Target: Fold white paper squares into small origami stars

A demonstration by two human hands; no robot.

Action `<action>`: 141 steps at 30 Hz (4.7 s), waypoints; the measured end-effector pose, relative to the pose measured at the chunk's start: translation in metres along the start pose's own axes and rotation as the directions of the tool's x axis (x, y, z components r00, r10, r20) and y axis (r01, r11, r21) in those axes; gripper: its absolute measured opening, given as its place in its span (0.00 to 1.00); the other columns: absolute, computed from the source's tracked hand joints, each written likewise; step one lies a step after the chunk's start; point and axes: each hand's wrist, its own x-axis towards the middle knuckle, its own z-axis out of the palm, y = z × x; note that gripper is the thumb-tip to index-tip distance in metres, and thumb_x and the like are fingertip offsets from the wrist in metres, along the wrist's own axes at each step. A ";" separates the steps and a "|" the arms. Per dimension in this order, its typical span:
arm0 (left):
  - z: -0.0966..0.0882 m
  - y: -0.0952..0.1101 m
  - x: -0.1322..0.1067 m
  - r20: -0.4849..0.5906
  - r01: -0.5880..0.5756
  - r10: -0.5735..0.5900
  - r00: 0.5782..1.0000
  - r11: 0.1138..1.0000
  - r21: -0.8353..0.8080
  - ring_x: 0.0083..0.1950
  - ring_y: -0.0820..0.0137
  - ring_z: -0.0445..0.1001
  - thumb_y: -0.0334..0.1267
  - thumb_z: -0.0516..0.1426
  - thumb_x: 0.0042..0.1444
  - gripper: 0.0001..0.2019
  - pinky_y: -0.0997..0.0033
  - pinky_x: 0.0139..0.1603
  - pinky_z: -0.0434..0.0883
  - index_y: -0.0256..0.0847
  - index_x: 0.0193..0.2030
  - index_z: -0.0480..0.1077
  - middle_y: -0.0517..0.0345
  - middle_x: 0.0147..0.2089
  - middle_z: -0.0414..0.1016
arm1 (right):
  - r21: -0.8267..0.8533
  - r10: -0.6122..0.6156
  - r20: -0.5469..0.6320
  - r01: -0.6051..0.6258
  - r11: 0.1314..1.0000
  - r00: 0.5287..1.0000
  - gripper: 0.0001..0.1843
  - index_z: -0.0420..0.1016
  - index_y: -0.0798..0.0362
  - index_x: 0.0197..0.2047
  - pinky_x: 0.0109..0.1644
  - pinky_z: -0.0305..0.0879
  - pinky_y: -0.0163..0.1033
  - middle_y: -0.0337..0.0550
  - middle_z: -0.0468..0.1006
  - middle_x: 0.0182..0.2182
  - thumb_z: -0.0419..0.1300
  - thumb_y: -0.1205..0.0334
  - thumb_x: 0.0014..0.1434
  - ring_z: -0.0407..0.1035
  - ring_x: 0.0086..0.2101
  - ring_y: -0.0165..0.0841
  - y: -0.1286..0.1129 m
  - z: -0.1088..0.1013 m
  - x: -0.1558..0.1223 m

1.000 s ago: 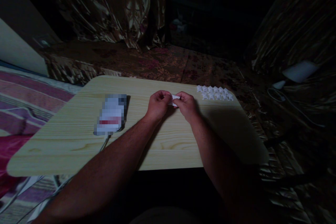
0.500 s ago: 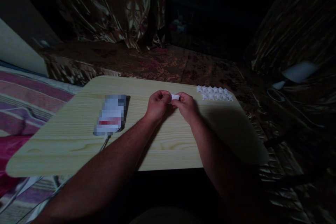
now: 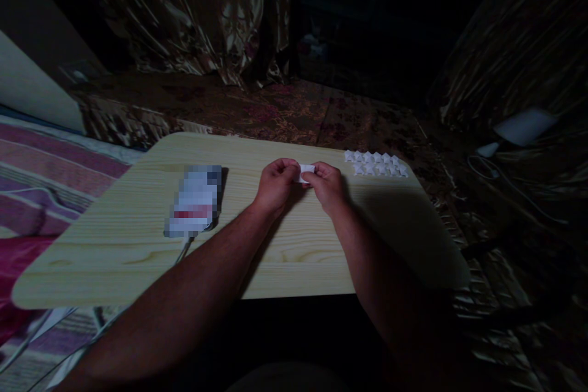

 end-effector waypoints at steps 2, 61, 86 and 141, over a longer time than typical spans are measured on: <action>0.000 0.001 0.000 0.000 0.006 -0.006 1.000 1.000 0.003 0.25 0.77 0.65 0.36 0.60 0.44 0.08 0.77 0.27 0.63 0.37 0.31 0.69 0.61 0.25 0.68 | 0.008 -0.004 0.002 0.004 1.000 1.000 0.07 0.70 0.55 0.28 0.29 0.66 0.33 0.35 0.73 0.23 0.60 0.63 0.42 0.66 0.24 0.27 0.000 0.000 0.000; -0.002 -0.003 0.000 0.048 -0.004 -0.001 0.999 0.994 0.108 0.23 0.76 0.65 0.37 0.60 0.44 0.07 0.76 0.25 0.62 0.36 0.30 0.69 0.62 0.24 0.68 | -0.138 -0.096 0.001 0.095 0.986 0.995 0.08 0.69 0.54 0.21 0.28 0.55 0.32 0.33 0.64 0.18 0.56 0.60 0.47 0.58 0.23 0.26 -0.006 -0.007 -0.003; -0.001 -0.001 -0.001 -0.039 -0.037 0.040 0.998 0.997 0.067 0.24 0.77 0.64 0.36 0.59 0.44 0.07 0.77 0.26 0.62 0.38 0.31 0.68 0.63 0.24 0.67 | -0.064 -0.016 0.070 0.021 0.998 0.997 0.06 0.68 0.54 0.28 0.27 0.59 0.31 0.32 0.68 0.21 0.58 0.63 0.44 0.63 0.23 0.26 0.003 -0.002 -0.002; -0.004 -0.003 0.003 -0.073 -0.131 0.138 0.988 0.987 0.096 0.24 0.77 0.62 0.34 0.57 0.47 0.10 0.78 0.24 0.60 0.39 0.39 0.69 0.64 0.26 0.66 | -0.037 0.104 0.106 -0.101 0.994 0.989 0.12 0.69 0.55 0.28 0.28 0.64 0.32 0.35 0.71 0.21 0.63 0.55 0.46 0.65 0.22 0.25 -0.008 -0.003 -0.006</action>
